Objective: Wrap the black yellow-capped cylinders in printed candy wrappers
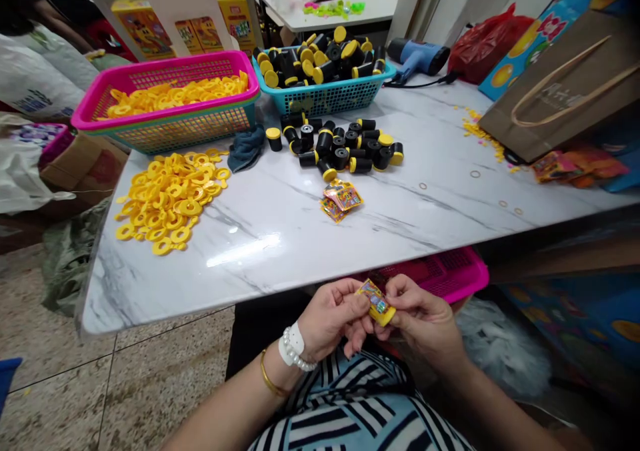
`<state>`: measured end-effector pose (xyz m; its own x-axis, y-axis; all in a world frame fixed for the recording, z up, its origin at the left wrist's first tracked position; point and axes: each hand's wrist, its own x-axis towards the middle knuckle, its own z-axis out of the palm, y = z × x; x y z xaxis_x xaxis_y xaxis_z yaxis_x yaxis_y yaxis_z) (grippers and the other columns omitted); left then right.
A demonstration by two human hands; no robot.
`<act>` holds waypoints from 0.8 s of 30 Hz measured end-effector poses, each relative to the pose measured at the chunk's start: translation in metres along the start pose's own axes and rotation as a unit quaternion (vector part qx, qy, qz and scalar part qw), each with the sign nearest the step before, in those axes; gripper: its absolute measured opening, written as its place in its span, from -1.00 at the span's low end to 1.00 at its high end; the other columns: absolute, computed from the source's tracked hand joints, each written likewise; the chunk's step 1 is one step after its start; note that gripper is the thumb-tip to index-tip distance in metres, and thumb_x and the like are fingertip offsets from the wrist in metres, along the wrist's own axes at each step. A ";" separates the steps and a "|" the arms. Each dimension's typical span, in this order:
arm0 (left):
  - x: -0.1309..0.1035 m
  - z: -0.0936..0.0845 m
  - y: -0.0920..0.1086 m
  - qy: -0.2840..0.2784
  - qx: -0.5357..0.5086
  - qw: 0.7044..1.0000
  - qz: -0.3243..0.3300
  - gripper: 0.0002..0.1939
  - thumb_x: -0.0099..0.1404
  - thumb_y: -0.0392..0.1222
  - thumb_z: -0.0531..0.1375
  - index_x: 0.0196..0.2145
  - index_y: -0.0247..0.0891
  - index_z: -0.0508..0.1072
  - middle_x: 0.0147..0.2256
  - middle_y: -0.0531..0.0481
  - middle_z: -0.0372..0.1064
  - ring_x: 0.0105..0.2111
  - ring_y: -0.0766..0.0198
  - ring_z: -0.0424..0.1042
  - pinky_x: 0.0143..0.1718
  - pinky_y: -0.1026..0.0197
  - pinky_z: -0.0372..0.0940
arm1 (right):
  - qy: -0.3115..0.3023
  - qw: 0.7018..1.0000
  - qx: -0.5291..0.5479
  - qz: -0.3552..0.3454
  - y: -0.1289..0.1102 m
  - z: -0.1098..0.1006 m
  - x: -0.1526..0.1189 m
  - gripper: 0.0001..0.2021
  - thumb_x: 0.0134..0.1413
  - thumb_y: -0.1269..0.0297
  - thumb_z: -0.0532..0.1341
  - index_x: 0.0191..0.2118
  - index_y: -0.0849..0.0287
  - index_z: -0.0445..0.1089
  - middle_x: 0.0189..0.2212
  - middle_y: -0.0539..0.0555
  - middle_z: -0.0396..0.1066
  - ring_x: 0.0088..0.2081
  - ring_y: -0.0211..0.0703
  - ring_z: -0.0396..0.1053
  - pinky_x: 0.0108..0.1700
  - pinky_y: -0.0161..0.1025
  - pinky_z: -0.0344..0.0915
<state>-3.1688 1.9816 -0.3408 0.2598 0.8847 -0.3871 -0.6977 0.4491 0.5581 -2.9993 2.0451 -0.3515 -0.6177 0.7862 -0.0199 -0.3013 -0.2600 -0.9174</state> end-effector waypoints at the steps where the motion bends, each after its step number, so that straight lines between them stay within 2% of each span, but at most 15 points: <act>1: 0.004 -0.001 -0.005 0.007 -0.011 1.000 -0.003 -0.51 0.12 0.11 0.38 -0.26 -0.34 0.34 -0.57 0.04 0.43 -0.78 0.43 0.29 -0.83 0.46 0.16 | 0.009 1.000 -0.022 -0.003 0.001 -0.001 -0.002 -0.79 0.05 0.43 0.36 -0.22 -0.05 0.54 -0.24 -0.05 0.27 -0.50 -0.33 0.49 -0.48 -0.34 0.52; 6: 0.022 0.004 -0.026 0.029 -0.023 0.999 -0.012 -0.53 0.21 0.16 0.29 -0.36 -0.38 0.36 -0.58 -0.01 0.43 -0.76 0.44 0.31 -0.81 0.48 0.16 | 0.029 0.986 -0.159 -0.041 0.001 -0.012 -0.013 -0.82 0.11 0.40 0.31 -0.20 -0.03 0.55 -0.17 0.00 0.28 -0.43 -0.34 0.48 -0.40 -0.33 0.54; 9: 0.032 0.008 -0.034 0.008 -0.034 0.999 -0.024 -0.47 0.11 0.15 0.37 -0.24 -0.41 0.40 -0.48 -0.08 0.47 -0.64 0.35 0.46 -0.73 0.44 0.29 | 0.064 0.955 -0.278 -0.084 0.001 -0.035 -0.017 -0.82 0.14 0.40 0.28 -0.21 -0.05 0.54 -0.19 0.03 0.31 -0.39 -0.28 0.49 -0.40 -0.33 0.53; 11: 0.034 0.010 -0.036 -0.018 -0.038 0.998 -0.047 -0.27 0.00 0.16 0.43 -0.05 -0.40 0.35 -0.38 -0.15 0.50 -0.53 0.23 0.54 -0.66 0.35 0.39 | 0.078 0.895 -0.414 -0.148 0.001 -0.057 -0.016 -0.83 0.13 0.37 0.28 -0.19 -0.04 0.56 -0.17 0.07 0.35 -0.29 -0.18 0.51 -0.34 -0.29 0.54; 13: 0.030 0.014 -0.033 -0.026 0.000 0.998 -0.059 -0.09 -0.05 0.17 0.45 0.11 -0.39 0.24 -0.34 -0.17 0.49 -0.51 0.20 0.54 -0.64 0.29 0.40 | 0.063 0.805 -0.546 -0.222 -0.005 -0.076 -0.011 -0.83 0.16 0.30 0.27 -0.16 -0.01 0.56 -0.18 0.11 0.43 -0.25 -0.12 0.52 -0.32 -0.28 0.53; 14: 0.026 0.017 -0.029 -0.017 0.042 0.998 -0.054 -0.10 -0.04 0.14 0.44 0.12 -0.40 0.24 -0.36 -0.14 0.48 -0.55 0.25 0.50 -0.66 0.31 0.37 | 0.046 0.762 -0.595 -0.251 -0.011 -0.083 -0.008 -0.83 0.18 0.28 0.25 -0.13 0.00 0.55 -0.20 0.10 0.47 -0.27 -0.13 0.53 -0.33 -0.29 0.52; 16: 0.015 0.023 -0.016 0.012 0.156 0.988 -0.016 -0.31 0.05 0.03 0.40 0.03 -0.43 0.36 -0.45 -0.05 0.44 -0.64 0.40 0.39 -0.67 0.42 0.25 | 0.014 0.699 -0.654 -0.291 -0.029 -0.086 0.003 -0.80 0.23 0.25 0.21 -0.07 0.02 0.52 -0.24 0.05 0.55 -0.32 -0.16 0.54 -0.32 -0.30 0.48; 18: 0.005 0.028 0.006 0.046 0.261 0.964 0.035 -0.59 0.14 -0.08 0.31 -0.12 -0.41 0.49 -0.53 0.01 0.40 -0.66 0.48 0.31 -0.66 0.47 0.16 | 0.010 0.662 -0.675 -0.325 -0.050 -0.076 0.026 -0.78 0.23 0.28 0.21 -0.03 0.02 0.48 -0.25 0.01 0.58 -0.33 -0.19 0.54 -0.28 -0.29 0.45; 19: 0.001 0.028 0.018 0.062 0.295 0.952 0.061 -0.67 0.17 -0.11 0.27 -0.17 -0.39 0.52 -0.54 0.02 0.39 -0.65 0.47 0.31 -0.66 0.47 0.14 | 0.021 0.651 -0.675 -0.345 -0.060 -0.069 0.043 -0.77 0.22 0.29 0.23 -0.02 0.02 0.47 -0.24 0.01 0.58 -0.32 -0.18 0.54 -0.26 -0.27 0.43; 20: 0.000 0.027 0.031 0.078 0.317 0.941 0.085 -0.70 0.20 -0.11 0.24 -0.17 -0.37 0.53 -0.53 0.01 0.40 -0.62 0.46 0.33 -0.65 0.47 0.14 | 0.042 0.642 -0.671 -0.368 -0.068 -0.060 0.064 -0.78 0.21 0.31 0.23 -0.04 0.02 0.48 -0.26 0.01 0.57 -0.32 -0.18 0.53 -0.26 -0.25 0.41; 22: 0.001 0.021 0.053 0.109 0.331 0.930 0.119 -0.67 0.22 -0.06 0.22 -0.15 -0.36 0.51 -0.47 -0.02 0.43 -0.59 0.42 0.37 -0.68 0.46 0.14 | 0.076 0.642 -0.657 -0.388 -0.078 -0.044 0.116 -0.82 0.22 0.29 0.21 -0.09 0.05 0.51 -0.27 0.06 0.55 -0.28 -0.13 0.51 -0.23 -0.21 0.41; 23: 0.003 0.016 0.061 0.122 0.325 0.929 0.131 -0.63 0.21 -0.01 0.23 -0.15 -0.37 0.49 -0.44 -0.03 0.44 -0.60 0.41 0.37 -0.70 0.45 0.14 | 0.078 0.635 -0.670 -0.377 -0.079 -0.037 0.145 -0.81 0.24 0.26 0.20 -0.10 0.07 0.51 -0.24 0.09 0.53 -0.26 -0.12 0.49 -0.23 -0.21 0.41; 24: 0.005 0.011 0.068 0.133 0.311 0.930 0.140 -0.58 0.20 0.04 0.25 -0.15 -0.37 0.47 -0.43 -0.03 0.43 -0.61 0.40 0.38 -0.71 0.43 0.15 | 0.076 0.611 -0.705 -0.352 -0.079 -0.031 0.171 -0.79 0.23 0.23 0.19 -0.09 0.08 0.51 -0.17 0.11 0.50 -0.21 -0.10 0.48 -0.23 -0.19 0.40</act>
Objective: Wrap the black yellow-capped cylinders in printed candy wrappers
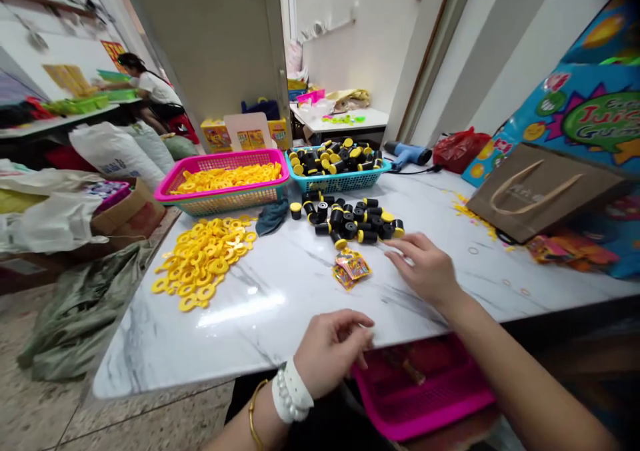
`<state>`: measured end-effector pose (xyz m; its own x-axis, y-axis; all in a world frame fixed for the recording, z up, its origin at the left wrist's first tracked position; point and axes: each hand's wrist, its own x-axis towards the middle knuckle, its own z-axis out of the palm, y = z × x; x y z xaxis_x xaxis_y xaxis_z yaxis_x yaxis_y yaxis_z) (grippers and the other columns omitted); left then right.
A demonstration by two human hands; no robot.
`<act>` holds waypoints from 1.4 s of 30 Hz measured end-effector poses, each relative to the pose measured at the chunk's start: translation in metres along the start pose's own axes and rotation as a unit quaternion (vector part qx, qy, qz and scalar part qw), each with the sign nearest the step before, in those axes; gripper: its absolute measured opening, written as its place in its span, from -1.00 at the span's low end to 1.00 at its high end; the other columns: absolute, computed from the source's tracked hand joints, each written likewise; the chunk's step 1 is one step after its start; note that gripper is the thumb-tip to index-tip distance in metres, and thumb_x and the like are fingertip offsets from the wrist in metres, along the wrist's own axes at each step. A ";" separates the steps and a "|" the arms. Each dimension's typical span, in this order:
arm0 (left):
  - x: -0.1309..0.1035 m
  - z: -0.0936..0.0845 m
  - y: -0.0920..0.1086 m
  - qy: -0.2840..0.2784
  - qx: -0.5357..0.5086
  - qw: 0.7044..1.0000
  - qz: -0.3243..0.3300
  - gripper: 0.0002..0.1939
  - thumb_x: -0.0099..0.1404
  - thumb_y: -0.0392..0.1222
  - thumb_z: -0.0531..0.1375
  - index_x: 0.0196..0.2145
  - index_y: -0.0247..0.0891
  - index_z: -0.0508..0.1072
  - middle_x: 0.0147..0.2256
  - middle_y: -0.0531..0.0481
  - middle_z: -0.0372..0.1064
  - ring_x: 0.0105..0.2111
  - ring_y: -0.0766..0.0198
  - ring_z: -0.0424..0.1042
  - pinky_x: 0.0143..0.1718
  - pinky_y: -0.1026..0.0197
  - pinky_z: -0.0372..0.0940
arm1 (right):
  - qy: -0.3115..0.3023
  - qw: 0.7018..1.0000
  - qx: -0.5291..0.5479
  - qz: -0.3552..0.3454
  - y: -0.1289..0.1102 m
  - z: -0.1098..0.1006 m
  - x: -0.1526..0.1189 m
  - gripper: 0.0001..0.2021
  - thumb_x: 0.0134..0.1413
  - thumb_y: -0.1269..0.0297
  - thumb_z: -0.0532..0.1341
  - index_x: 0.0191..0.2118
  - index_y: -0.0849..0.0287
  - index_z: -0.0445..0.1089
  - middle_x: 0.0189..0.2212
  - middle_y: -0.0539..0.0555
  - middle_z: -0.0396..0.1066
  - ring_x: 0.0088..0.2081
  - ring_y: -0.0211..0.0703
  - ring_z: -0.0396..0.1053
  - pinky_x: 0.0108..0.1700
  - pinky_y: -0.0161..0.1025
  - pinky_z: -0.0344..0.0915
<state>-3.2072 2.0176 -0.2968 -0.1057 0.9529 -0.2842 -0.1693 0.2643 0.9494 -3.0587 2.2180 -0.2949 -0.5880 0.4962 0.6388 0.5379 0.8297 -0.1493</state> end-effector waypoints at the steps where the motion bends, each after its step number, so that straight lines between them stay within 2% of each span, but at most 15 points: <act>1: 0.003 -0.006 0.000 0.012 -0.019 1.000 0.001 -0.53 0.17 0.10 0.26 -0.15 -0.38 0.44 -0.42 -0.03 0.43 -0.61 0.39 0.38 -0.72 0.41 0.17 | -0.042 0.998 -0.047 -0.007 0.003 0.016 0.018 -0.78 0.21 0.26 0.19 -0.07 0.09 0.51 -0.10 0.13 0.48 -0.18 -0.07 0.46 -0.26 -0.19 0.39; 3: 0.005 -0.013 -0.004 0.026 -0.061 0.998 0.007 -0.48 0.14 0.17 0.27 -0.17 -0.37 0.41 -0.42 -0.01 0.40 -0.60 0.36 0.40 -0.70 0.37 0.22 | -0.104 0.987 -0.122 -0.027 0.007 0.040 0.042 -0.76 0.17 0.30 0.18 -0.07 0.14 0.49 -0.01 0.18 0.43 -0.14 -0.01 0.43 -0.31 -0.19 0.34; 5: 0.002 -0.016 -0.008 0.030 -0.080 0.996 0.017 -0.48 0.16 0.17 0.26 -0.17 -0.37 0.40 -0.41 -0.01 0.40 -0.59 0.35 0.41 -0.68 0.35 0.24 | -0.124 0.980 -0.151 -0.035 0.007 0.051 0.048 -0.78 0.14 0.30 0.18 -0.11 0.19 0.47 -0.03 0.21 0.42 -0.15 0.01 0.42 -0.36 -0.20 0.29; 7: -0.003 -0.017 -0.008 0.039 -0.048 0.998 0.021 -0.54 0.21 0.13 0.22 -0.17 -0.36 0.42 -0.42 -0.02 0.42 -0.60 0.35 0.39 -0.68 0.34 0.21 | -0.108 0.986 -0.125 -0.015 0.007 0.048 0.041 -0.80 0.11 0.27 0.20 -0.16 0.20 0.44 -0.08 0.21 0.42 -0.17 0.00 0.42 -0.37 -0.21 0.28; 10: -0.001 -0.018 0.001 0.115 0.136 0.981 0.081 -0.71 0.29 -0.03 0.18 -0.23 -0.33 0.49 -0.42 -0.05 0.46 -0.54 0.33 0.40 -0.51 0.27 0.30 | -0.052 0.994 0.035 0.094 0.010 0.031 0.016 -0.74 0.04 0.21 0.26 -0.14 0.18 0.38 -0.19 0.13 0.45 -0.32 -0.13 0.41 -0.36 -0.23 0.31; 13: 0.018 -0.019 0.019 0.201 0.373 0.887 0.183 -0.78 0.35 -0.13 0.14 -0.20 -0.26 0.55 -0.33 -0.08 0.49 -0.35 0.23 0.46 -0.22 0.17 0.35 | -0.025 0.952 0.240 0.187 0.013 0.017 -0.015 -0.48 0.09 0.15 0.26 0.15 0.15 0.22 -0.24 0.06 0.45 -0.32 -0.18 0.43 -0.25 -0.22 0.39; 15: 0.038 -0.015 0.032 0.217 0.484 0.825 0.196 -0.71 0.36 -0.09 0.15 -0.02 -0.22 0.50 -0.22 -0.11 0.46 -0.27 0.17 0.46 -0.21 0.14 0.36 | -0.052 0.944 0.276 0.174 0.013 0.012 -0.033 -0.42 0.14 0.15 0.23 0.26 0.08 0.13 -0.14 0.08 0.45 -0.15 -0.12 0.45 -0.06 -0.13 0.40; 18: 0.069 -0.005 0.046 0.176 0.608 0.757 0.162 -0.64 0.32 -0.07 0.20 0.01 -0.27 0.46 -0.10 -0.19 0.39 -0.18 0.05 0.46 -0.28 0.13 0.39 | -0.092 0.965 0.208 0.131 0.008 0.009 -0.051 -0.58 0.15 0.18 0.22 0.12 0.03 0.31 -0.06 0.08 0.46 -0.07 -0.07 0.43 0.19 0.07 0.23; 20: 0.083 0.002 0.048 0.127 0.662 0.723 0.153 -0.74 0.36 -0.18 0.14 -0.09 -0.36 0.49 -0.07 -0.25 0.36 -0.13 -0.02 0.45 -0.29 0.10 0.40 | -0.071 0.976 0.161 0.127 0.003 0.009 -0.057 -0.65 0.11 0.19 0.24 0.03 0.06 0.33 -0.10 0.08 0.47 -0.11 -0.04 0.44 0.21 0.15 0.20; 23: 0.089 0.008 0.045 0.087 0.704 0.688 0.154 -0.68 0.40 -0.39 -0.05 -0.07 -0.46 0.47 -0.09 -0.32 0.36 -0.15 -0.02 0.46 -0.30 0.07 0.41 | -0.046 0.984 0.126 0.115 -0.003 0.008 -0.058 -0.64 0.07 0.20 0.24 0.01 0.09 0.28 -0.13 0.12 0.46 -0.09 0.03 0.44 0.19 0.17 0.25; 29: 0.077 0.001 0.041 0.067 0.713 0.683 0.141 -0.62 0.45 -0.36 -0.12 -0.10 -0.42 0.48 -0.12 -0.25 0.44 -0.19 0.01 0.50 -0.25 0.04 0.42 | -0.020 0.990 0.121 0.068 -0.005 0.003 -0.056 -0.59 0.14 0.18 0.23 0.10 0.10 0.30 -0.03 0.14 0.47 0.01 0.03 0.43 0.25 0.16 0.20; 33: 0.076 -0.001 0.037 0.079 0.687 0.701 0.175 -0.69 0.44 -0.20 0.01 0.01 -0.37 0.42 -0.09 -0.23 0.45 -0.17 0.02 0.50 -0.24 0.06 0.42 | 0.015 1.000 -0.005 0.002 -0.009 0.002 -0.062 -0.62 0.21 0.32 0.19 0.14 0.02 0.37 0.05 0.07 0.48 0.18 0.11 0.30 0.31 0.23 0.06; 36: 0.078 0.002 0.034 0.072 0.682 0.706 0.177 -0.69 0.43 -0.28 -0.02 -0.02 -0.42 0.44 -0.12 -0.25 0.46 -0.22 0.03 0.52 -0.28 0.07 0.41 | 0.005 0.997 -0.074 -0.016 -0.012 0.003 -0.067 -0.57 0.21 0.34 0.20 0.19 0.05 0.34 0.10 0.05 0.45 0.26 0.20 0.18 0.33 0.29 -0.03; 38: 0.078 0.003 0.034 0.071 0.680 0.708 0.177 -0.67 0.42 -0.37 -0.06 -0.11 -0.42 0.49 -0.17 -0.25 0.48 -0.23 0.06 0.52 -0.27 0.10 0.40 | 0.004 0.997 -0.069 -0.013 -0.012 0.005 -0.071 -0.56 0.23 0.35 0.17 0.22 0.06 0.32 0.09 0.05 0.46 0.23 0.18 0.23 0.31 0.27 0.03; 42: 0.078 -0.002 0.031 0.110 0.656 0.723 0.186 -0.73 0.41 -0.33 0.01 -0.16 -0.36 0.51 -0.19 -0.20 0.51 -0.22 0.10 0.52 -0.24 0.14 0.39 | 0.009 1.000 -0.016 0.013 -0.006 0.013 -0.074 -0.46 0.28 0.28 0.13 0.34 0.11 0.12 0.08 0.15 0.46 0.08 0.09 0.37 0.20 0.18 0.24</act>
<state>-3.2231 2.1000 -0.2897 -0.0819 0.9858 0.1464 0.9709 0.0458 0.2351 -3.0266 2.1795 -0.3513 -0.5625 0.5131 0.6483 0.5729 0.8073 -0.1419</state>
